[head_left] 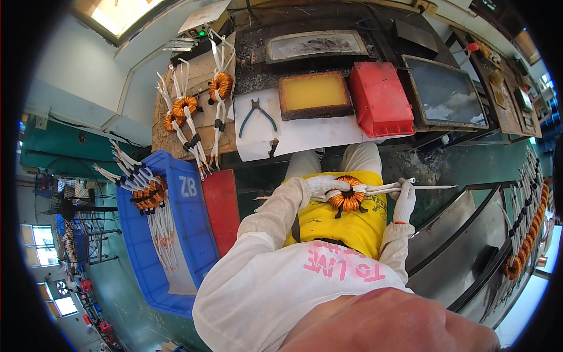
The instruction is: Dipping the ends of copper-wound coil components into a heated tinning or solder bath.
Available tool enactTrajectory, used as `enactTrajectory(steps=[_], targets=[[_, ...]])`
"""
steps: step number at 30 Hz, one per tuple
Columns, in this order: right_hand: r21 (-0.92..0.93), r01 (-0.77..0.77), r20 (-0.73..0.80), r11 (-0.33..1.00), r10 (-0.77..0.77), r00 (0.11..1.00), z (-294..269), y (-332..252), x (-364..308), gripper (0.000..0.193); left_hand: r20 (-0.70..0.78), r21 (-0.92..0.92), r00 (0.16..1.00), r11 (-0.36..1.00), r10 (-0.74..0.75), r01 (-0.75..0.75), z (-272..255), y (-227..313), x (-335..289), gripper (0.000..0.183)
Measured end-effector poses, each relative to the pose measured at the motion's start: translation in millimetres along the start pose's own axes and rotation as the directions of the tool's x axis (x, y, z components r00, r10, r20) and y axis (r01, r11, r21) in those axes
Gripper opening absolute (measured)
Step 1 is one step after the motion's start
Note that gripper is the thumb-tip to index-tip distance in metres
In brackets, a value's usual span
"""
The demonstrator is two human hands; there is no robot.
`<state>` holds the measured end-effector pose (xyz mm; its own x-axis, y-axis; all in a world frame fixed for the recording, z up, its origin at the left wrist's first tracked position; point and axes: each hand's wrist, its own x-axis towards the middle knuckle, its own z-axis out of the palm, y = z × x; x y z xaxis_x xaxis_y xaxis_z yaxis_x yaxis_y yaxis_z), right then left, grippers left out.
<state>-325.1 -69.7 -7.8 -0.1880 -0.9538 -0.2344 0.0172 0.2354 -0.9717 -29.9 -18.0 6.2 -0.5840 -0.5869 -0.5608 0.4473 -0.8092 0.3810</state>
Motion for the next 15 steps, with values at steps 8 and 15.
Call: enactTrajectory(steps=[8, 15], targets=[[-0.279, -0.240, 0.173, 0.930, 0.294, 0.940, -33, -60, -24, 0.039, -0.134, 0.456, 0.982, 0.888, 0.133, -0.058, -15, -7, 13, 0.053], [-0.162, 0.333, 0.355, 0.929, -0.261, 0.898, 14, -91, -71, 0.028, -0.207, 0.973, 0.896, 0.179, 0.392, 0.147, 57, 18, -29, 0.087]])
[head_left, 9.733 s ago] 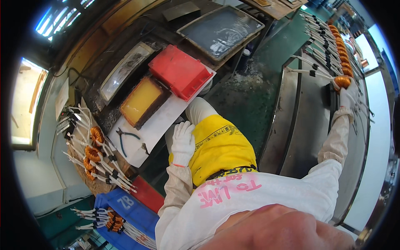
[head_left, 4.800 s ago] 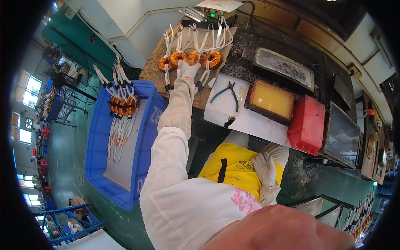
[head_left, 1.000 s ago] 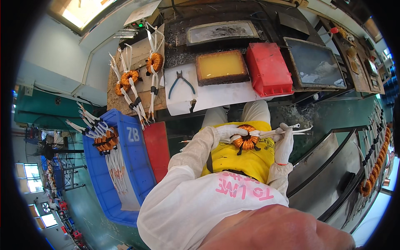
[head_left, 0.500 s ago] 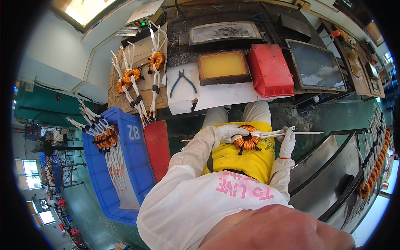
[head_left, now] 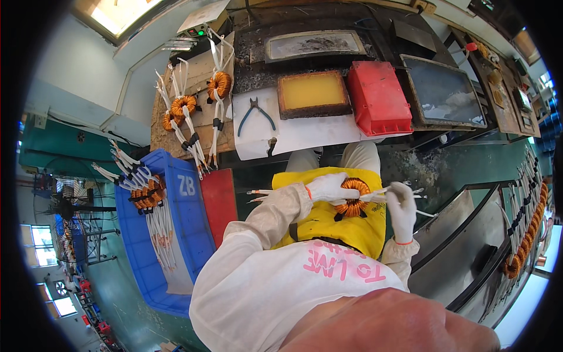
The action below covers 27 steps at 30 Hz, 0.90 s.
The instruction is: Dipping the ends of copper-wound coil components into a heated tinning or solder bath.
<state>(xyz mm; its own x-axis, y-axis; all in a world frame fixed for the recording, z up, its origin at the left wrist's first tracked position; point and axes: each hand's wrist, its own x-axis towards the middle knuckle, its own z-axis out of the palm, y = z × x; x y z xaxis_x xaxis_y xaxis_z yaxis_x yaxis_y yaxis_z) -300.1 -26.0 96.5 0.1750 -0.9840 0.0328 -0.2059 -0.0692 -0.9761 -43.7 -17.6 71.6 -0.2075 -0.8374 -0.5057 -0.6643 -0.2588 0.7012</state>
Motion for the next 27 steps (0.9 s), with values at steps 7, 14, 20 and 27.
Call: enactTrajectory(steps=[7, 14, 20, 27], targets=[[-0.507, 0.323, 0.459, 0.799, -0.067, 0.886, 49, -11, 6, 0.056, 0.078, 0.099, 0.991, 0.988, 0.112, -0.119, -20, 45, -39, 0.064], [-0.496, 0.317, 0.363, 0.808, -0.139, 0.921, 38, -34, 9, 0.059, -0.123, 0.000, 0.945, 0.952, 0.304, -0.306, -22, 37, -60, 0.060], [-0.523, 0.278, 0.277, 0.805, -0.148, 0.949, 22, -15, 21, 0.057, -0.404, 0.040, 0.694, 0.770, 0.596, -0.637, -21, 43, -65, 0.052], [-0.511, 0.107, 0.118, 0.853, -0.054, 0.992, 15, 30, 10, 0.052, -0.156, -0.072, 0.881, 0.885, 0.446, -0.460, -3, 11, -66, 0.038]])
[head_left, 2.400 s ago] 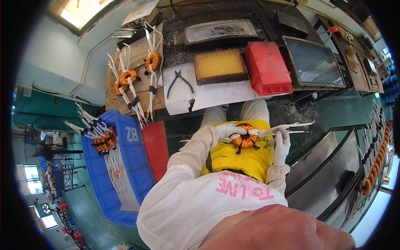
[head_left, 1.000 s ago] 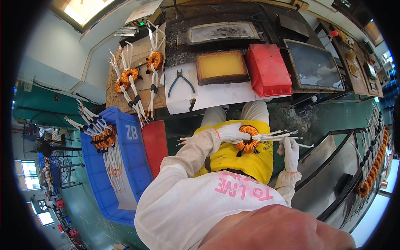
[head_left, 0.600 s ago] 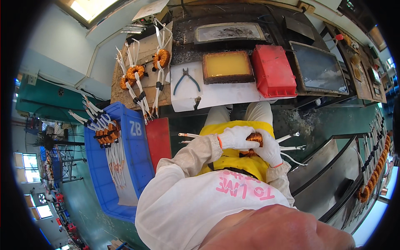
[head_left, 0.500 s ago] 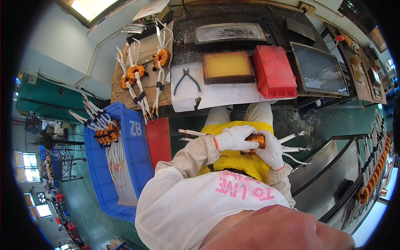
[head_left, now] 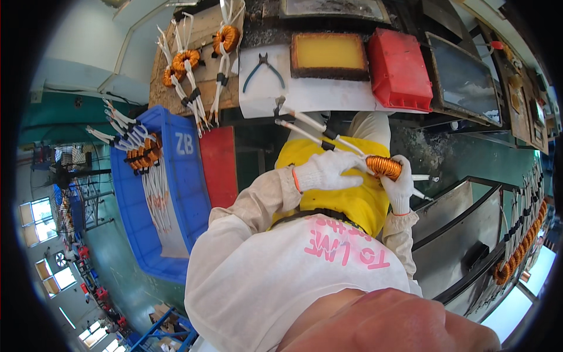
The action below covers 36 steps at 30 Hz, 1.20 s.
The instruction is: Dipping the ends of copper-wound coil components into a heated tinning or solder bath.
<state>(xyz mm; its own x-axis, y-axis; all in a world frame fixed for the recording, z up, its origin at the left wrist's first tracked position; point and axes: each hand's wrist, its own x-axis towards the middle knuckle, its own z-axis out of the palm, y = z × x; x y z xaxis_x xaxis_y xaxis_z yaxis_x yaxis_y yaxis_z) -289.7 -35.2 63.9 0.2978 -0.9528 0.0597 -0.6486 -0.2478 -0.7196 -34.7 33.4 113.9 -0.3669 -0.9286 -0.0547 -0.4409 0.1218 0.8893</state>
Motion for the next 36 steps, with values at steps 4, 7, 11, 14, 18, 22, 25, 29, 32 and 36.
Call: enactTrajectory(steps=[4, 7, 11, 14, 18, 22, 25, 29, 32, 36], targets=[[-0.055, -0.020, 0.015, 0.998, 0.021, 1.000, 1, 0, 2, 0.053, 0.056, 0.043, 0.978, 0.979, -0.199, 0.197, 1, -20, -8, 0.038], [-0.055, 0.003, -0.019, 0.999, -0.005, 1.000, 6, 7, 2, 0.053, 0.138, 0.090, 0.925, 0.935, -0.353, 0.344, -7, -24, -19, 0.043], [0.041, -0.046, -0.014, 0.998, 0.046, 0.999, 4, 3, 0, 0.053, 0.060, 0.032, 0.904, 0.906, -0.424, 0.422, -17, -45, -29, 0.049], [0.090, -0.026, -0.044, 0.996, 0.030, 0.999, 5, 12, -3, 0.054, 0.009, -0.312, 0.874, 0.829, -0.487, 0.465, -22, -60, -31, 0.050], [0.081, 0.017, -0.044, 0.997, -0.014, 0.999, 6, 8, -4, 0.054, -0.110, -0.854, 0.819, 0.475, -0.563, 0.211, -12, -87, -23, 0.044], [0.033, 0.017, -0.057, 0.999, -0.015, 0.998, 7, 10, -6, 0.054, -0.197, -0.972, 0.791, 0.218, -0.579, -0.083, -14, -89, -23, 0.036], [0.051, 0.014, -0.058, 0.999, -0.011, 0.998, 6, 7, -8, 0.053, -0.204, -0.973, 0.794, 0.210, -0.573, -0.098, -16, -91, -24, 0.035], [0.061, 0.014, -0.065, 0.998, -0.010, 0.998, 7, 10, -6, 0.053, -0.219, -0.975, 0.729, 0.175, -0.649, -0.137, -18, -76, -19, 0.034], [0.051, 0.024, -0.063, 0.998, -0.021, 0.998, 6, 8, -5, 0.053, -0.198, -0.979, 0.737, 0.165, -0.646, -0.118, -15, -82, -21, 0.037], [0.048, 0.021, -0.058, 0.999, -0.018, 0.998, 7, 9, -5, 0.054, -0.189, -0.978, 0.731, 0.189, -0.656, -0.084, -12, -93, -21, 0.035]])
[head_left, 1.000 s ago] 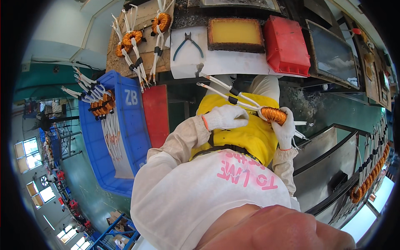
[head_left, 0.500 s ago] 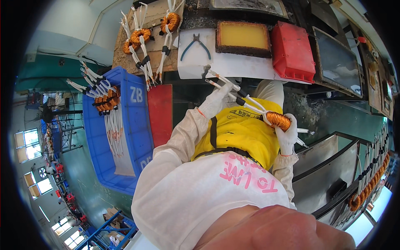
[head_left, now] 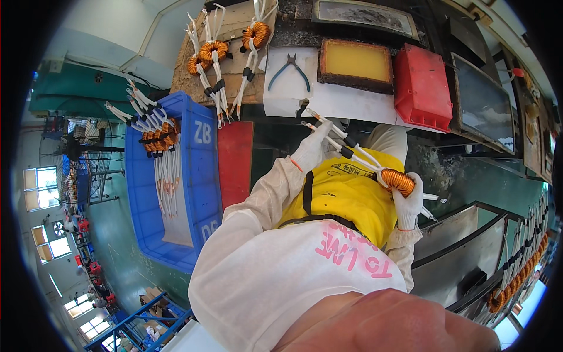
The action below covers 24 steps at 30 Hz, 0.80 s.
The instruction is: Dipping the ends of copper-wound coil components into a heated tinning or solder bath.
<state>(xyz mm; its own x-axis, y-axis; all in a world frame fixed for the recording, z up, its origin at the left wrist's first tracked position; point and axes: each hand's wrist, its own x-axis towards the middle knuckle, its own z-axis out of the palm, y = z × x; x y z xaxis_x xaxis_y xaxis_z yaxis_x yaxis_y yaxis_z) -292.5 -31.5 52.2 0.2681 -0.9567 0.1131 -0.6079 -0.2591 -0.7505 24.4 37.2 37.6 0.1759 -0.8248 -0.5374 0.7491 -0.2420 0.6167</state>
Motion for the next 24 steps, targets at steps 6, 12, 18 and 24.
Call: enactTrajectory(steps=[6, 12, 18, 24], targets=[[-0.026, 0.025, -0.007, 0.999, -0.025, 1.000, 1, 3, 0, 0.055, -0.030, -0.082, 0.997, 0.994, -0.070, 0.068, 0, -1, -2, 0.030], [-0.032, 0.029, -0.008, 0.999, -0.030, 1.000, 1, 1, 1, 0.055, 0.079, 0.150, 0.982, 0.976, -0.170, 0.157, 22, -4, -10, 0.025], [0.002, 0.063, 0.035, 0.998, -0.063, 0.997, -3, -5, 1, 0.055, 0.054, 0.165, 0.994, 0.983, -0.092, 0.082, 23, -10, -3, 0.035], [0.013, 0.034, 0.133, 0.999, -0.035, 0.990, -11, -4, 4, 0.055, 0.085, 0.212, 0.995, 0.977, -0.043, 0.025, 28, -6, -13, 0.039]])
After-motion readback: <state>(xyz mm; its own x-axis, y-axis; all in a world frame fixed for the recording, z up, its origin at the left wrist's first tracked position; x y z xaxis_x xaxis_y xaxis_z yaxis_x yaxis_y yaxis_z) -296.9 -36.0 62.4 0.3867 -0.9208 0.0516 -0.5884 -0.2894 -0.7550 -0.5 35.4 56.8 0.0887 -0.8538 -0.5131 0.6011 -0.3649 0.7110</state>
